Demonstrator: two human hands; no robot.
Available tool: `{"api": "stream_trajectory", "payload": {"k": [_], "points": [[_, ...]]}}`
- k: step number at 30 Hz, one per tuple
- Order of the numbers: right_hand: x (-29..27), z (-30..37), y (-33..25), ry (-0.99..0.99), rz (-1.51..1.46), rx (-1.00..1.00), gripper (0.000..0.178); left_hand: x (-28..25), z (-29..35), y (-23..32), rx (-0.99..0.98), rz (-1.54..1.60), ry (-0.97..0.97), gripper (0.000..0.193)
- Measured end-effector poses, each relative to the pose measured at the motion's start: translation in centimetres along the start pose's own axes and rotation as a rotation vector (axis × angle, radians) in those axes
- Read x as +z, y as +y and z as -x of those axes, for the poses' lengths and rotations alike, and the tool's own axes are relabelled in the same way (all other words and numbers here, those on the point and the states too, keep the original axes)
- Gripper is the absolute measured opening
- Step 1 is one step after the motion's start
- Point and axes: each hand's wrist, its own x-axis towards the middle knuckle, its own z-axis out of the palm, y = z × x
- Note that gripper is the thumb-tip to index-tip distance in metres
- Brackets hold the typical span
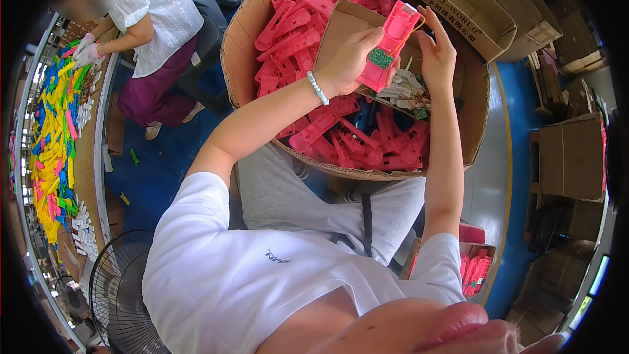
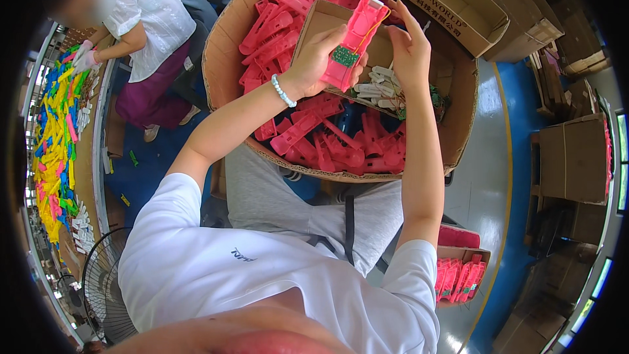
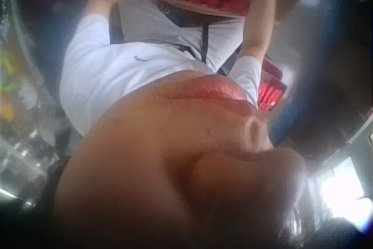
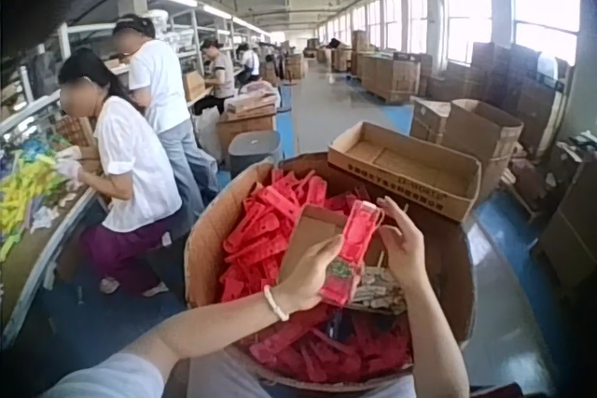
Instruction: The person picks up a pink plastic housing and a circuit board from a box, fits the board into the housing, and wraps a rubber band around the assembly before placing it into a tray.
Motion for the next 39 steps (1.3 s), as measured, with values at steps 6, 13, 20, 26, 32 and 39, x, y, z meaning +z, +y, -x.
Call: {"api": "stream_trajectory", "payload": {"k": [6,13,20,26,32,39], "points": [[-0.7,0.3,1.2,0.011,0.262,-0.047,0.021,1.2,1.1,0.0,-0.032,0.068,-0.182,0.04],[1.9,1.2,0.2,-0.168,-0.208,0.261,0.031,-1.2,-0.4,0.1,0.359,-0.558,0.037,0.036],[-1.5,2.4,-3.6,-0.299,-0.807,0.407,0.032,0.2,-1.6,0.0,1.128,-1.33,0.266,0.03],[0.4,5.8,-10.3,-0.165,-0.561,0.18,0.024,3.5,3.9,0.6,0.949,-1.328,0.097,0.03],[-2.6,13.7,-17.0,0.192,-0.186,0.045,0.021,8.4,8.7,-3.7,0.908,-1.011,-0.089,0.023],[-9.0,24.1,-21.9,0.27,-0.285,0.229,0.02,15.2,15.0,-10.8,0.627,-0.666,-0.321,0.039]]}}
